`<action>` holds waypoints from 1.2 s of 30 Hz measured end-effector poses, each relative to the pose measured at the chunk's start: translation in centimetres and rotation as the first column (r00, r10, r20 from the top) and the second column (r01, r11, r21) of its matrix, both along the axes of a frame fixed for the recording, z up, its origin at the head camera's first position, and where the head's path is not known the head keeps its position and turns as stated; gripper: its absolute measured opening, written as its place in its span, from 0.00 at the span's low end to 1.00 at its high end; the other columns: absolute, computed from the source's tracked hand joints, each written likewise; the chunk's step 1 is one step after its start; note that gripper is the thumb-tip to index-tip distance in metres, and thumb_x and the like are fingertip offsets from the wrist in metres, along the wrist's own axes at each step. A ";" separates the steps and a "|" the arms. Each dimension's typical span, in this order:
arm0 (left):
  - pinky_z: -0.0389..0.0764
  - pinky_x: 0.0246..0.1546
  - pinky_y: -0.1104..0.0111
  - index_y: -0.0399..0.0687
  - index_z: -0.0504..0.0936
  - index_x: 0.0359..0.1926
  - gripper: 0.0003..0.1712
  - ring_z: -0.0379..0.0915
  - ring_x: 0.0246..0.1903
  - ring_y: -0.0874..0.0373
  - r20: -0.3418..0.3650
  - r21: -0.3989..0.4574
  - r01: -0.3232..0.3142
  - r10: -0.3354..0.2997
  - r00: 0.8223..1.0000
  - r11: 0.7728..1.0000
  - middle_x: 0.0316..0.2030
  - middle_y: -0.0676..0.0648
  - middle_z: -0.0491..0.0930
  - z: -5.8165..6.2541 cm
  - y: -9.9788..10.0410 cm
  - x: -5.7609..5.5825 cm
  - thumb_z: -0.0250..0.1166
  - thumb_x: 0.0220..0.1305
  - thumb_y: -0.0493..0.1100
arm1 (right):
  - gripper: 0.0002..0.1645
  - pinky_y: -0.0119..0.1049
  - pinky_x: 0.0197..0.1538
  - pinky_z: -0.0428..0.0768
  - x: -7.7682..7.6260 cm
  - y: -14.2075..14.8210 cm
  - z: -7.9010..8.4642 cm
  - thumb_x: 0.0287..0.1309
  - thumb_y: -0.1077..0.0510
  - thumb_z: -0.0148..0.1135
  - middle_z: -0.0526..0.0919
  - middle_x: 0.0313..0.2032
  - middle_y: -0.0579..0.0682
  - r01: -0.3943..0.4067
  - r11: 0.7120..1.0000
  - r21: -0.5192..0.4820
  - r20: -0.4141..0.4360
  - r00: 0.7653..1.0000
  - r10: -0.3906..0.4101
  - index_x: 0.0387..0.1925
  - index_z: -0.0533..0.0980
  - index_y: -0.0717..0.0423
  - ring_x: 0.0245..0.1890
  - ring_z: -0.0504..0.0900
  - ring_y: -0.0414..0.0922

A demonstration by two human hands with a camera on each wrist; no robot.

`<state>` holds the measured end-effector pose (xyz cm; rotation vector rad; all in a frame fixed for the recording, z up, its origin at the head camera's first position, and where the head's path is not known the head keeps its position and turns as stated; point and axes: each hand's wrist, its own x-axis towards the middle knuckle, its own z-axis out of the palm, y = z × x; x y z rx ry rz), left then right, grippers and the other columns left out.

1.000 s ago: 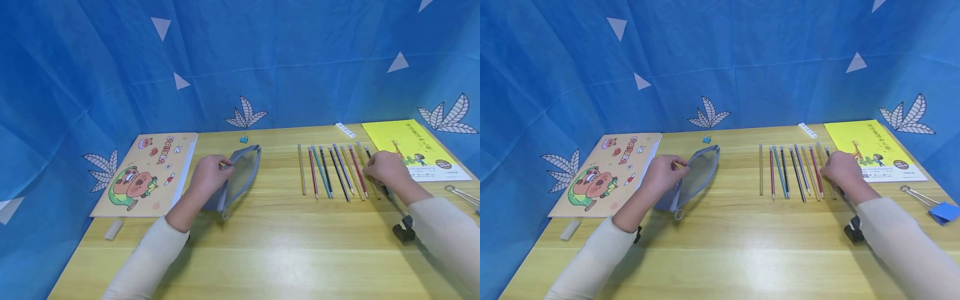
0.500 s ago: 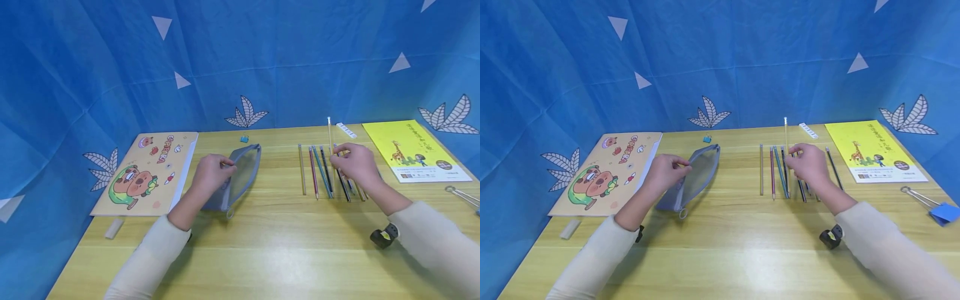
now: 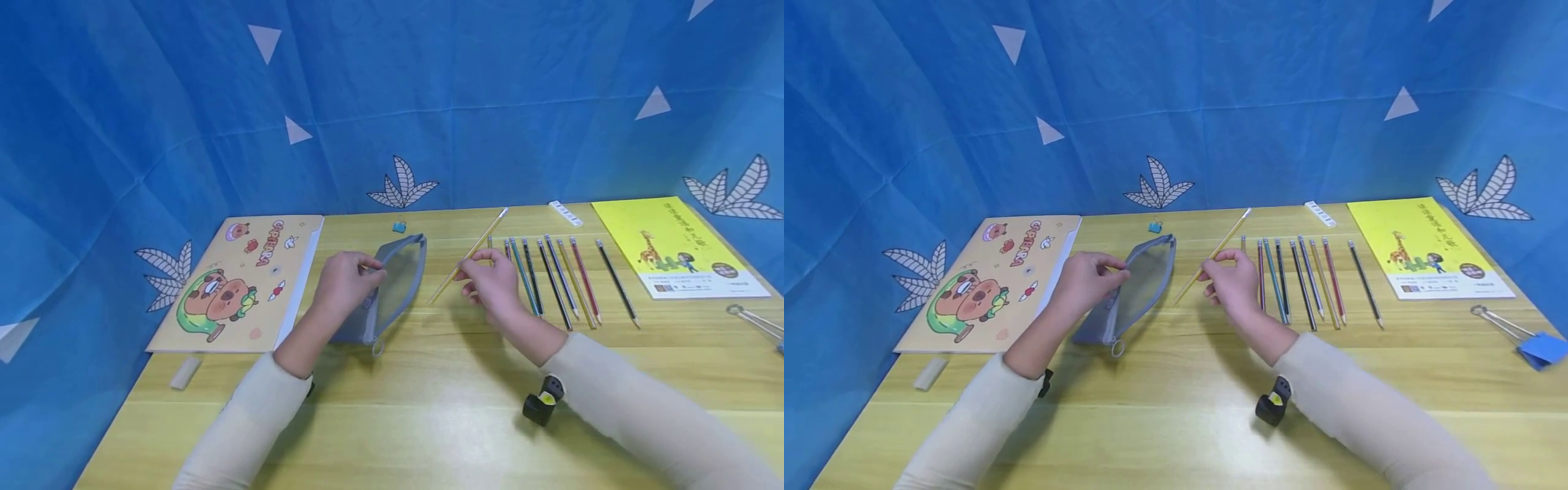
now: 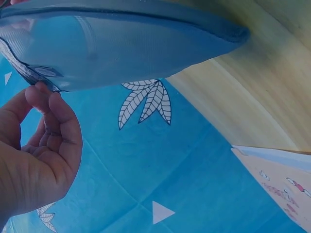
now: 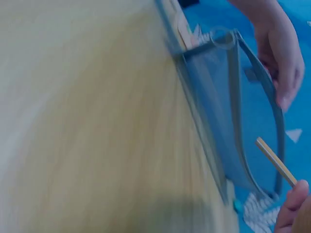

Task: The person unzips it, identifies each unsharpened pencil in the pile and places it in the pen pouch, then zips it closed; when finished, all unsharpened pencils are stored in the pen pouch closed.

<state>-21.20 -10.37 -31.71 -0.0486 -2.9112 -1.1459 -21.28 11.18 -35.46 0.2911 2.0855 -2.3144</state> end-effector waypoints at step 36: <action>0.65 0.08 0.72 0.44 0.81 0.36 0.10 0.69 0.11 0.60 -0.101 0.059 0.065 -0.059 0.993 0.996 0.14 0.53 0.74 -1.4 1.3 0.4 0.61 0.53 0.43 | 0.14 0.25 0.10 0.62 0.3 -6.6 -0.9 0.44 0.64 0.57 0.79 0.22 0.56 -0.290 0.957 -0.028 0.243 0.926 0.288 0.35 0.66 0.60 0.08 0.65 0.37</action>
